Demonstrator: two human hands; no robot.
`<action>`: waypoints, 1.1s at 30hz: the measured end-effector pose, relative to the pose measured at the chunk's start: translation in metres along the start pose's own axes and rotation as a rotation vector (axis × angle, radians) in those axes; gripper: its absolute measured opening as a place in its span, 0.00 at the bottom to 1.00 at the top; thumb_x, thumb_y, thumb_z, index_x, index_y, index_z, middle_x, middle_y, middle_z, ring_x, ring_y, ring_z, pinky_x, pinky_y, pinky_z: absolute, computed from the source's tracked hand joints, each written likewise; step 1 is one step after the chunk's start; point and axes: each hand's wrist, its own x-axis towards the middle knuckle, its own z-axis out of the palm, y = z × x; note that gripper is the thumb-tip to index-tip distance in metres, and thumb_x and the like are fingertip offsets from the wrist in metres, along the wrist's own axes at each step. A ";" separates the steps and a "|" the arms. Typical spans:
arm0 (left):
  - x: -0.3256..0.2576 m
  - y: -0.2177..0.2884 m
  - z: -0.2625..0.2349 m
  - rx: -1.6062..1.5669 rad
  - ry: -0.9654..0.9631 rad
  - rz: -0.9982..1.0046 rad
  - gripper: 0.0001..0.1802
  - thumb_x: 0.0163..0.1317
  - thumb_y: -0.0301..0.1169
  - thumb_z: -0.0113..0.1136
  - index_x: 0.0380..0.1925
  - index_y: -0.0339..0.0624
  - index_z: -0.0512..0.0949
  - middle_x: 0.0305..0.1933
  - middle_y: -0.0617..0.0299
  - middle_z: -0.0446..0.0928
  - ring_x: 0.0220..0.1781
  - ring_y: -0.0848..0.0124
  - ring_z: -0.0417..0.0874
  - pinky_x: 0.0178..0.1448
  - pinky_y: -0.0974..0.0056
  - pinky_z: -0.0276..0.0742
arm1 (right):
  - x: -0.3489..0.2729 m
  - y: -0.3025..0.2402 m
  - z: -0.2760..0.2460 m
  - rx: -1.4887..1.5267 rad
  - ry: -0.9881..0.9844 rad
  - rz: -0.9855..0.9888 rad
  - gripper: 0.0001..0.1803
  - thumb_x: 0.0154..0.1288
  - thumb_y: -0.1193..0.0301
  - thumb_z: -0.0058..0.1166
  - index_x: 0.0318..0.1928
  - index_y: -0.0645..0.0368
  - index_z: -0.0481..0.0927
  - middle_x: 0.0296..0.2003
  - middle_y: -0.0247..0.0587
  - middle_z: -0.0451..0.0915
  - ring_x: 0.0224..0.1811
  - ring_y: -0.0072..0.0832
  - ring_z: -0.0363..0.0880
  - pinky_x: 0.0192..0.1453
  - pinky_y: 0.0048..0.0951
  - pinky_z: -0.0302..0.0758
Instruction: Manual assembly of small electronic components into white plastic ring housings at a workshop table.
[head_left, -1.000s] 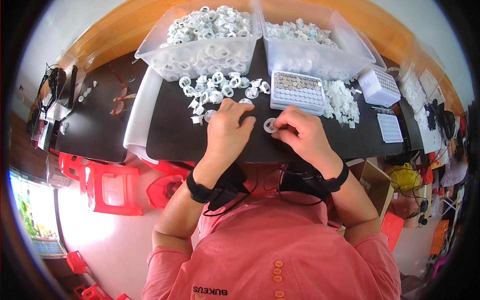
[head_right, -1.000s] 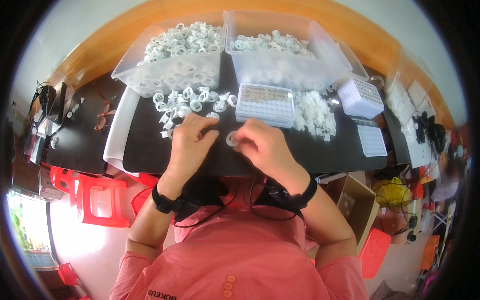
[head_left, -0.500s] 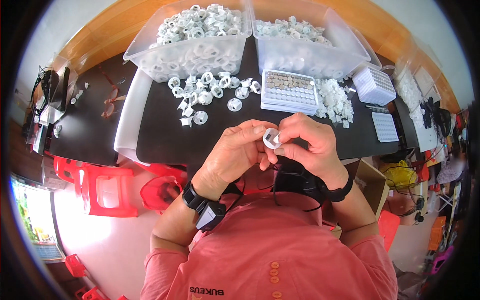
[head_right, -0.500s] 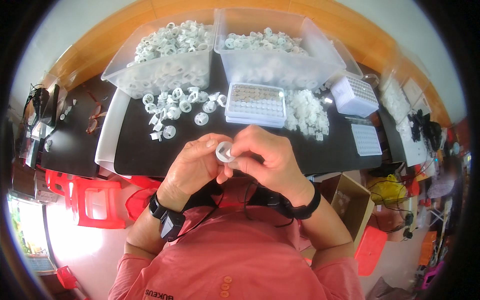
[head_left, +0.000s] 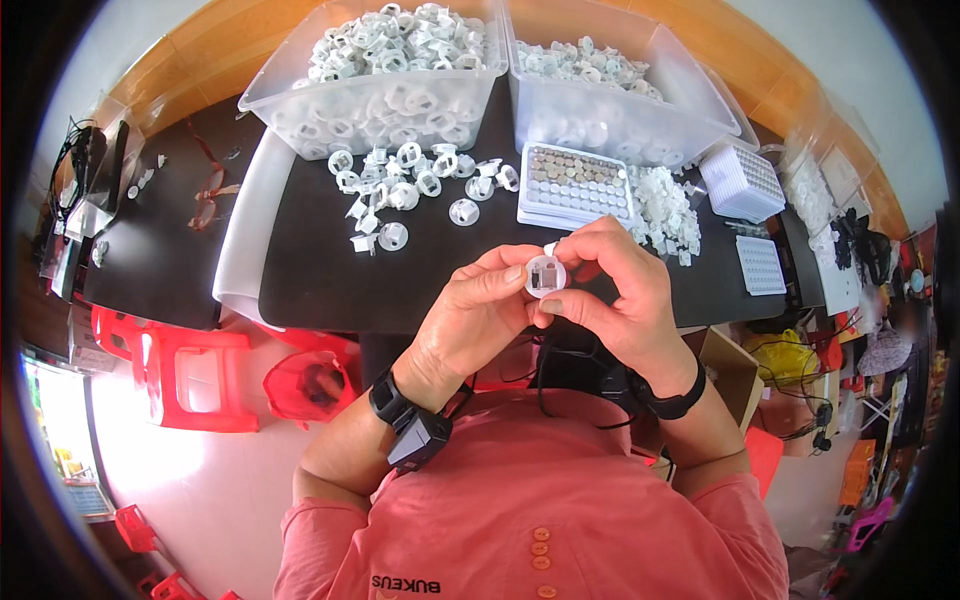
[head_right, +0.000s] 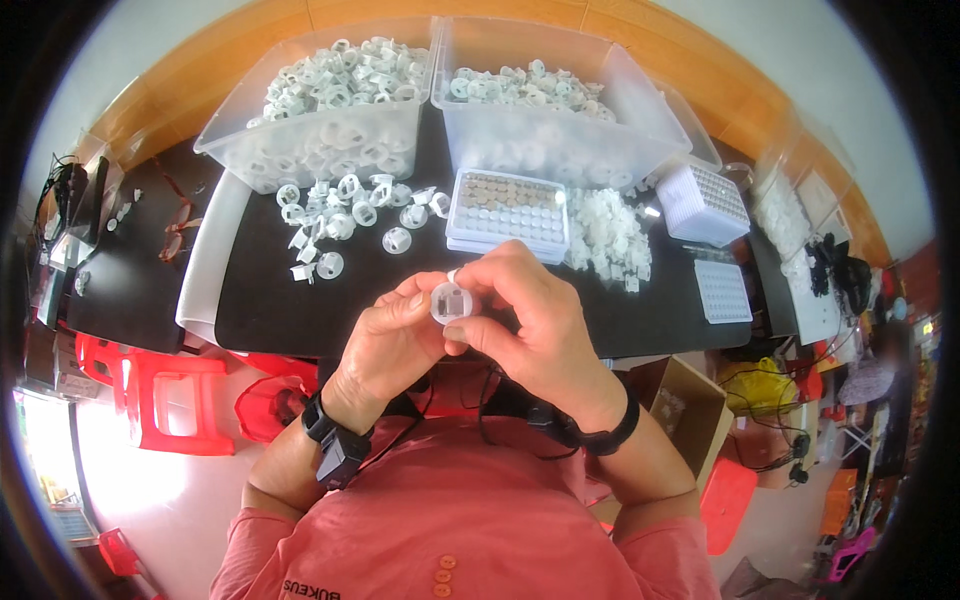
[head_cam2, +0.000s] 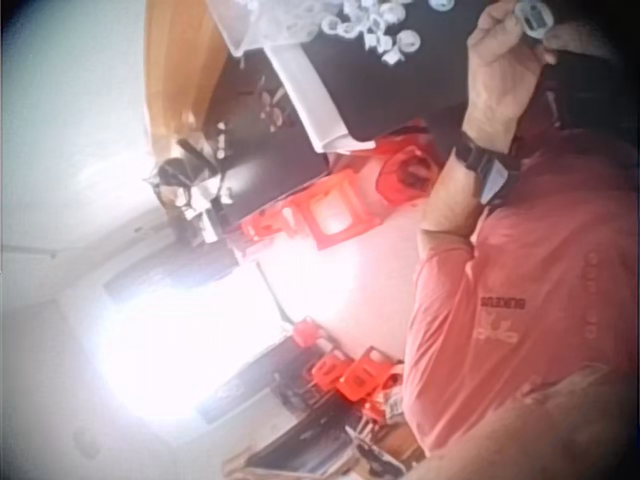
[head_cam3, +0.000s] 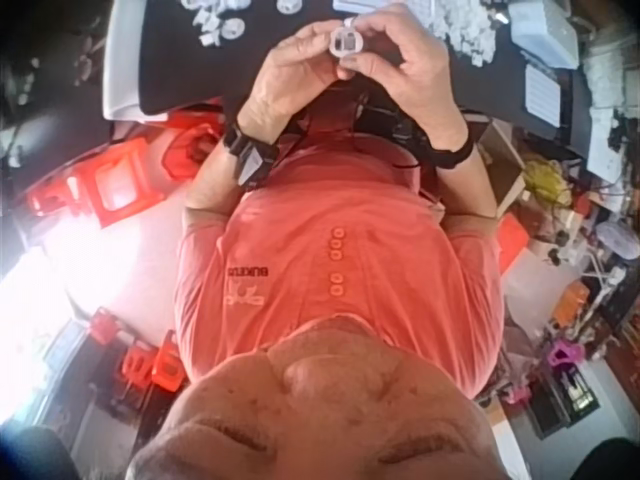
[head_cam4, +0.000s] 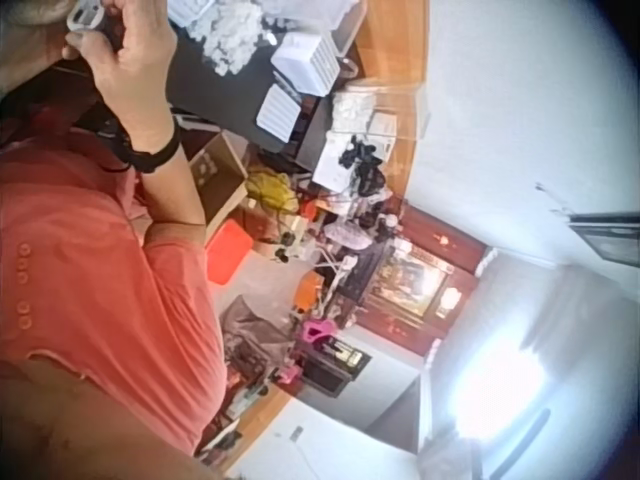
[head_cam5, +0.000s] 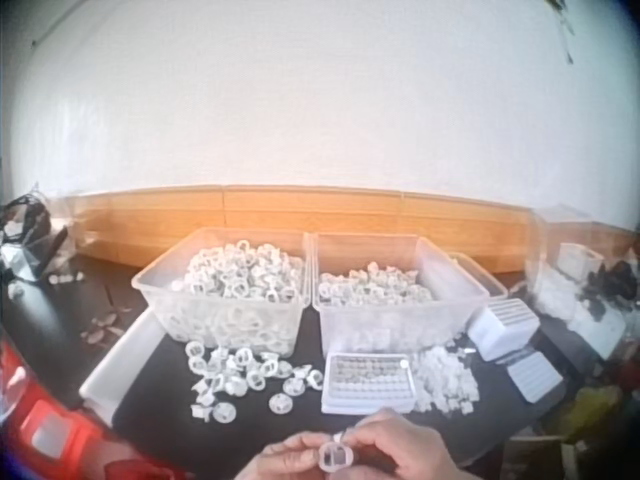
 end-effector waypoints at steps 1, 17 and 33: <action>0.000 0.000 0.003 0.004 0.015 0.002 0.14 0.70 0.29 0.62 0.52 0.36 0.81 0.50 0.55 0.82 0.46 0.66 0.82 0.48 0.60 0.81 | 0.000 0.000 0.000 -0.005 -0.001 0.001 0.15 0.57 0.84 0.67 0.45 0.63 0.80 0.38 0.38 0.78 0.36 0.25 0.83 0.39 0.26 0.82; 0.024 -0.003 0.000 0.139 0.084 -0.035 0.15 0.68 0.25 0.61 0.54 0.36 0.80 0.48 0.51 0.82 0.45 0.61 0.86 0.42 0.63 0.82 | 0.053 0.074 -0.077 -0.608 0.080 0.393 0.07 0.63 0.68 0.61 0.39 0.55 0.84 0.27 0.46 0.83 0.31 0.40 0.82 0.38 0.38 0.75; 0.019 -0.003 -0.001 0.139 0.061 -0.046 0.15 0.69 0.26 0.60 0.54 0.35 0.80 0.48 0.49 0.83 0.44 0.60 0.87 0.40 0.62 0.84 | 0.076 0.079 -0.069 -0.597 -0.172 0.456 0.06 0.59 0.70 0.61 0.38 0.54 0.84 0.27 0.47 0.84 0.32 0.45 0.83 0.38 0.41 0.75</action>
